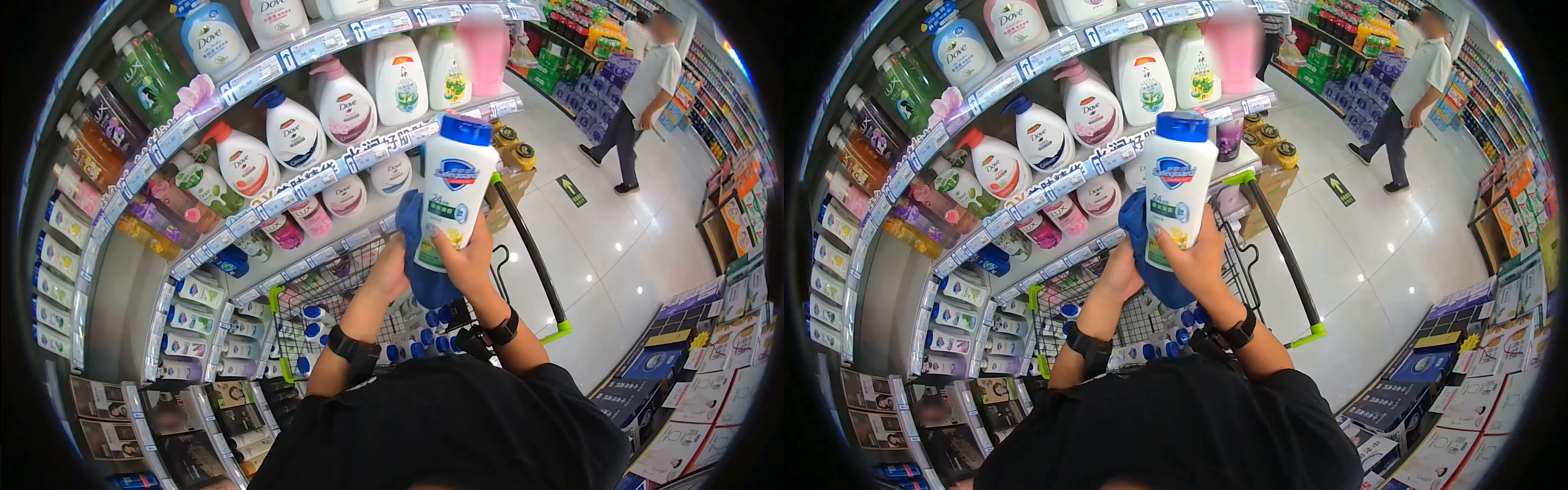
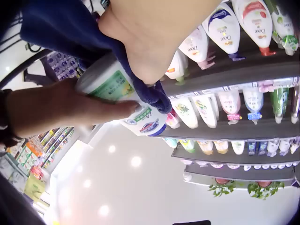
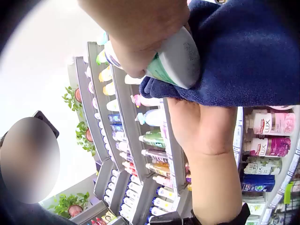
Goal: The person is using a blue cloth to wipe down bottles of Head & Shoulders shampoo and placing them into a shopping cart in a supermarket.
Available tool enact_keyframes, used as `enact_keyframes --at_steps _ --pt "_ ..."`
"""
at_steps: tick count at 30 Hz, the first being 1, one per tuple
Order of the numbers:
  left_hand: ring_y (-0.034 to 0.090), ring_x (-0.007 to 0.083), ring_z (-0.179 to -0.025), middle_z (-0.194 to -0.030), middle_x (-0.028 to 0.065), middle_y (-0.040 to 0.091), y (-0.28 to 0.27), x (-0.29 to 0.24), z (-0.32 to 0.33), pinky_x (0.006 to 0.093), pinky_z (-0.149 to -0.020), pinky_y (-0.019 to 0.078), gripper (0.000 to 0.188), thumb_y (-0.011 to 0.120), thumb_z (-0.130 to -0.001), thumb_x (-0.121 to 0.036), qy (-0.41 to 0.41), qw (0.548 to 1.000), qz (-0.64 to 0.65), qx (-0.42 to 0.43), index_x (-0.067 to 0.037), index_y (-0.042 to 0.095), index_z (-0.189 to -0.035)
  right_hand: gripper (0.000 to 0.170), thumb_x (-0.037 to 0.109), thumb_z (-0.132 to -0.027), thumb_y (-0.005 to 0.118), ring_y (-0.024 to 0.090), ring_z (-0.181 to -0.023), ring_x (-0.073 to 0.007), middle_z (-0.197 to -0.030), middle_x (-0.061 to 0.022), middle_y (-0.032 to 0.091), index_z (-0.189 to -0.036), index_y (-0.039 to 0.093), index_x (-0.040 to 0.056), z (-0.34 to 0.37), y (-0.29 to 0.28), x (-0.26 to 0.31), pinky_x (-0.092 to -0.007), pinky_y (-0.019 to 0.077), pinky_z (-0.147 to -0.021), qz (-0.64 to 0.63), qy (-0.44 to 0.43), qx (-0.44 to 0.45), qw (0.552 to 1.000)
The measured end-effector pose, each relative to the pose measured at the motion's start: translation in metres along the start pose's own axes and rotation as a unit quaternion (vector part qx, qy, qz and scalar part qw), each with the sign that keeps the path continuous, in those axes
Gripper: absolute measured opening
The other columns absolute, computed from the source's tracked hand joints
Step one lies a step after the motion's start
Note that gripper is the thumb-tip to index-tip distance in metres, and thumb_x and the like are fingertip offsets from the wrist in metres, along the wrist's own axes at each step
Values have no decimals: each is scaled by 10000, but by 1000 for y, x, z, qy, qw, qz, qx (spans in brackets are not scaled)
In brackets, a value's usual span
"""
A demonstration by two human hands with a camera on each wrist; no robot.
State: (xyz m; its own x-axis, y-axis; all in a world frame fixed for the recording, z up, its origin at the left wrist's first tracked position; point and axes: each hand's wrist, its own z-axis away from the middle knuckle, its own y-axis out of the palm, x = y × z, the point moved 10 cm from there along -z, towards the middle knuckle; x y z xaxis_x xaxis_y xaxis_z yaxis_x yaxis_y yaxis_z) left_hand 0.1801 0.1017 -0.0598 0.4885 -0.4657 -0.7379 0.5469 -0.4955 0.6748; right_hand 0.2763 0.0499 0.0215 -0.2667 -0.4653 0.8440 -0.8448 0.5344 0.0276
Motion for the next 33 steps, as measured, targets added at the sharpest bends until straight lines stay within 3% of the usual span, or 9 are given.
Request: enact_keyframes --at_steps 5,8,10,13,18,23,25,29,33 --pt "469 229 -1131 -1263 104 457 11 27 3 368 -960 381 467 331 -932 -372 -83 982 165 25 -46 386 -1262 438 95 -690 691 620 -777 -170 -893 -139 627 -1044 465 -31 -5 -14 9 -280 487 -676 -6 -39 -54 998" --pt "466 235 -1134 -1262 113 455 -2 34 6 379 -953 389 447 327 -937 -348 -111 987 108 -35 -44 390 -1258 526 110 -637 723 629 -767 -196 -886 -151 625 -1061 450 -38 -1 -24 22 -286 491 -671 54 -109 -84 989" --pt "476 239 -1124 -1252 125 461 -4 32 8 383 -948 395 432 357 -929 -317 -99 991 86 -8 -29 397 -1249 535 118 -595 741 635 -752 -207 -866 -146 631 -1040 487 -34 5 -28 21 -291 494 -668 46 -150 -107 982" --pt "514 240 -1076 -1195 141 503 -6 31 7 378 -925 417 388 441 -895 -228 -94 987 115 60 -5 430 -1212 519 107 -614 717 629 -792 -197 -911 -156 616 -1047 474 -46 8 -16 37 -282 494 -683 119 -220 -10 968" --pt "588 226 -942 -1055 131 584 -7 27 9 349 -853 468 353 579 -799 -75 -83 995 49 33 19 491 -1128 407 67 -602 731 623 -758 -182 -858 -113 633 -958 557 -24 0 -32 26 -287 491 -677 -50 -86 -88 991" --pt "597 203 -896 -1019 109 596 -12 23 11 323 -813 481 365 623 -767 -54 -54 998 15 -43 16 503 -1104 394 56 -649 713 608 -795 -184 -905 -113 614 -987 529 -26 1 -38 23 -278 485 -704 -101 -48 -102 988" --pt "573 183 -932 -1030 91 588 0 13 11 317 -833 459 395 644 -752 -48 -31 999 -7 -11 6 496 -1114 413 54 -657 711 601 -813 -185 -927 -112 601 -1009 511 -25 1 -40 13 -279 482 -718 -144 -22 -123 982" --pt "529 155 -993 -1066 70 560 25 -8 17 306 -868 424 465 672 -726 -21 1 996 -87 30 -7 469 -1144 451 50 -700 682 564 -902 -178 -994 -102 559 -1085 455 -14 2 -38 -21 -301 453 -797 -272 65 -143 949" --pt "510 154 -1017 -1088 62 542 18 -1 17 310 -891 404 520 684 -701 14 2 998 -68 6 -14 450 -1164 388 106 -796 588 538 -986 -194 -1057 -91 535 -1136 427 10 0 -18 -44 -337 434 -867 -430 161 -116 881"
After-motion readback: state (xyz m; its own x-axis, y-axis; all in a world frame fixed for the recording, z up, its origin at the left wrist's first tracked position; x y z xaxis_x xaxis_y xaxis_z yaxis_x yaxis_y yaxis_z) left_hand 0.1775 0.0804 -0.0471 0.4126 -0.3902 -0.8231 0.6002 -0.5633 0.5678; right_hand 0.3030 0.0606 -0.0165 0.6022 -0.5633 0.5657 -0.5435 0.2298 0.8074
